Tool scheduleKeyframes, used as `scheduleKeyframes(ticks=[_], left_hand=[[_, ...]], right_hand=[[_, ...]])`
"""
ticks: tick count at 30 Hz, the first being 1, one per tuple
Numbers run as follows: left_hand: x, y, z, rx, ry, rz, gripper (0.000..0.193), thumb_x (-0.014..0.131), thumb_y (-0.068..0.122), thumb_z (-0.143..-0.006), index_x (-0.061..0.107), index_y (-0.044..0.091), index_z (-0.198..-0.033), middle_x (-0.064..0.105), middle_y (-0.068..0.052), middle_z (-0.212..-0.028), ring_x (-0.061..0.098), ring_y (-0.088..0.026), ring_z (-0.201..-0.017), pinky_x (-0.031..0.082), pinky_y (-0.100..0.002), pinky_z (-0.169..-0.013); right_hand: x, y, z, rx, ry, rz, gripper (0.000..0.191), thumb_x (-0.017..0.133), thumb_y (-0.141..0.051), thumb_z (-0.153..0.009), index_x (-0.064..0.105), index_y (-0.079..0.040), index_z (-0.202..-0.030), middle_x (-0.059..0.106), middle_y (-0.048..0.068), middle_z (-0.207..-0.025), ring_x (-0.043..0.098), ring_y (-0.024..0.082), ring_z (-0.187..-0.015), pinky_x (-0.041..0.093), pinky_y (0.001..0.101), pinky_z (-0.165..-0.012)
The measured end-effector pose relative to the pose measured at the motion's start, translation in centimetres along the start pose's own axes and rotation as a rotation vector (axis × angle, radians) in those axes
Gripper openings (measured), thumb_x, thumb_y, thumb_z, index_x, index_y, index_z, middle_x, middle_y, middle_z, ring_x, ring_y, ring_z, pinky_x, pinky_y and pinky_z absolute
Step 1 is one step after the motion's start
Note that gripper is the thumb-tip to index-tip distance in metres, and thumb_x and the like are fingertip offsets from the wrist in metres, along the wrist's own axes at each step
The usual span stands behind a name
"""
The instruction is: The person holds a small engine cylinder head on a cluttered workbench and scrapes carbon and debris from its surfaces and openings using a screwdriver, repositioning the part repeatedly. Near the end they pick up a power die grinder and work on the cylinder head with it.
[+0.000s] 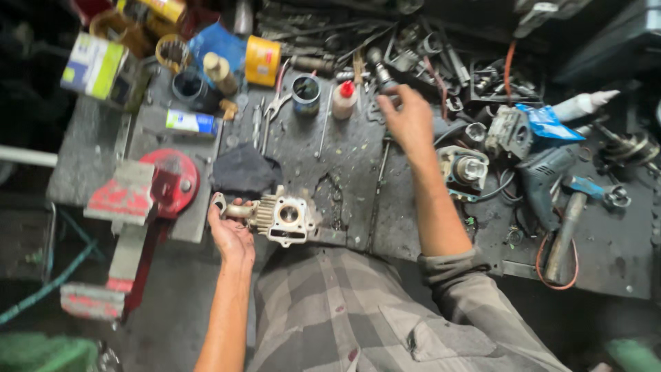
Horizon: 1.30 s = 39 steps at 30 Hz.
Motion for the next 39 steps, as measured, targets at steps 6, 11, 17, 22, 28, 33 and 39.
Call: scheduleKeyframes(ticks=[6, 11, 17, 22, 28, 33, 39], left_hand=[[-6.7, -0.7, 6.5, -0.197, -0.061, 0.073, 0.039, 0.049, 0.031, -0.095, 0.053, 0.009, -0.126, 0.065, -0.015, -0.137, 0.064, -0.028, -0.126, 0.049, -0.046, -0.107], [-7.2, 2.5, 8.2, -0.435, -0.271, -0.662, 0.062, 0.055, 0.043, -0.09, 0.053, 0.004, -0.138, 0.071, -0.016, -0.13, 0.065, -0.027, -0.119, 0.048, -0.047, -0.098], [-0.6, 0.3, 6.0, -0.248, -0.641, -1.502, 0.107, 0.079, 0.057, -0.075, 0.032, 0.004, -0.155, 0.07, -0.026, -0.117, 0.067, -0.038, -0.11, 0.052, -0.044, -0.096], [1.1, 0.7, 6.5, -0.146, -0.63, -1.488, 0.099, 0.083, 0.055, -0.071, 0.047, 0.008, -0.15, 0.072, -0.018, -0.121, 0.069, -0.032, -0.114, 0.052, -0.04, -0.098], [3.6, 0.7, 5.4, 0.071, -0.571, -1.257, 0.089, 0.084, 0.051, -0.072, 0.053, 0.006, -0.142, 0.074, -0.016, -0.124, 0.073, -0.028, -0.114, 0.053, -0.038, -0.098], [6.9, 0.0, 2.6, 0.191, -0.497, -1.365, 0.093, 0.083, 0.05, -0.073, 0.047, 0.008, -0.148, 0.072, -0.018, -0.124, 0.07, -0.035, -0.114, 0.053, -0.043, -0.094], [8.7, -0.7, 1.4, 0.192, -0.459, -1.472, 0.089, 0.083, 0.053, -0.074, 0.049, 0.014, -0.146, 0.077, -0.019, -0.104, 0.072, -0.043, -0.097, 0.058, -0.05, -0.082]], right_hand=[[2.0, 2.5, 3.9, -0.105, -0.098, 0.078, 0.037, 0.086, -0.017, -0.083, 0.072, -0.008, -0.116, 0.065, 0.018, -0.107, 0.063, 0.037, -0.095, 0.051, 0.0446, -0.083], [4.4, 4.3, 5.2, 0.055, -0.257, -0.137, 0.036, 0.082, -0.005, -0.087, 0.069, -0.009, -0.121, 0.063, 0.013, -0.108, 0.064, 0.026, -0.089, 0.052, 0.0373, -0.081], [3.4, 2.9, 3.5, -0.146, -0.141, -0.261, 0.027, 0.078, 0.002, -0.096, 0.064, -0.003, -0.117, 0.066, 0.012, -0.111, 0.065, 0.024, -0.106, 0.053, 0.0346, -0.095], [0.0, 2.7, 3.8, 0.021, -0.066, -0.885, 0.024, 0.064, -0.01, -0.122, 0.044, -0.007, -0.133, 0.067, 0.011, -0.117, 0.062, 0.018, -0.107, 0.049, 0.0272, -0.089], [-3.5, 1.2, 6.3, -0.018, -0.016, -1.254, 0.038, 0.062, -0.038, -0.115, 0.042, -0.011, -0.133, 0.054, 0.007, -0.093, 0.057, 0.019, -0.071, 0.055, 0.0353, -0.07], [-2.9, -2.2, 7.3, -0.073, -0.031, -1.524, 0.039, 0.055, -0.047, -0.112, 0.047, -0.009, -0.107, 0.037, 0.001, -0.066, 0.035, 0.009, -0.049, 0.031, 0.0267, -0.047], [-0.8, -9.1, 7.6, -0.36, -0.026, -1.644, 0.039, 0.058, -0.04, -0.097, 0.044, -0.009, -0.078, 0.032, 0.0, -0.052, 0.027, 0.015, -0.042, 0.024, 0.035, -0.043]])
Point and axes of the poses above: each hand's wrist, its own z-axis away from the middle knuckle, its own x-axis out of the palm, y = z × x, the point moved 5 cm from there along -z, towards the middle knuckle
